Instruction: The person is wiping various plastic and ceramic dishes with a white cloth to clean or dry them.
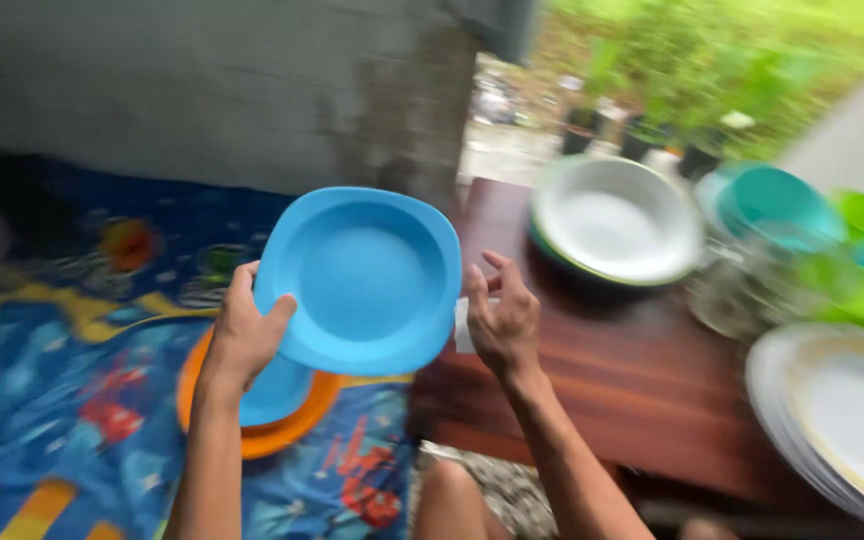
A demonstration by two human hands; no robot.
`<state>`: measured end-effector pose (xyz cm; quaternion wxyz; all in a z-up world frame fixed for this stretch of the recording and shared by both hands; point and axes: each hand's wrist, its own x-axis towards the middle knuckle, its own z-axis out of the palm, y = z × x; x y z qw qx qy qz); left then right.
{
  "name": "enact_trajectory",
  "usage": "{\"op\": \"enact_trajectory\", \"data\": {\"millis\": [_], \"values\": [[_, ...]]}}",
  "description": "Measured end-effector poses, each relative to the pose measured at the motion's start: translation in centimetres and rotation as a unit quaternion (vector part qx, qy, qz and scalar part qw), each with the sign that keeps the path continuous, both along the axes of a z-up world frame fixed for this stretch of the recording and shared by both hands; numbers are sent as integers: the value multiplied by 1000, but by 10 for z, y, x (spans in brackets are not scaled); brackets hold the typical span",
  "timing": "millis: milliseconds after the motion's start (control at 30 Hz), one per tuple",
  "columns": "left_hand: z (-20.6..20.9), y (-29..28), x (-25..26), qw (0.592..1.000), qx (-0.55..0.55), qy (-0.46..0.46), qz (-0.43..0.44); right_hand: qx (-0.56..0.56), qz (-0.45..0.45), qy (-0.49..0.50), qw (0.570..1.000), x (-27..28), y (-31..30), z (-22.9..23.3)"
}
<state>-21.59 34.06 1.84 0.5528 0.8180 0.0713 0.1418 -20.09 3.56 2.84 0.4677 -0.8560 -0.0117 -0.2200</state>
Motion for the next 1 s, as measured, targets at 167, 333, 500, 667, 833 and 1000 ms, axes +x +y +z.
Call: {"op": "enact_trajectory", "data": {"millis": [167, 333, 500, 667, 833, 1000], "values": [[-35, -98, -8, 993, 39, 11, -108, 77, -3, 51, 996, -18, -99, -19], [-39, -156, 0, 973, 72, 140, -166, 131, 64, 102, 984, -27, -171, -30], [-39, -193, 15, 979, 174, 43, -95, 185, 48, 84, 978, -31, -182, -35], [-33, -209, 13, 971, 217, 72, -73, 203, -2, 42, 978, -32, -181, -42], [-35, -206, 12, 964, 241, 99, -61, 183, -33, -3, 983, -32, -176, -37], [-40, -202, 13, 947, 285, 120, -85, 167, -38, -30, 985, -34, -178, -41]]}}
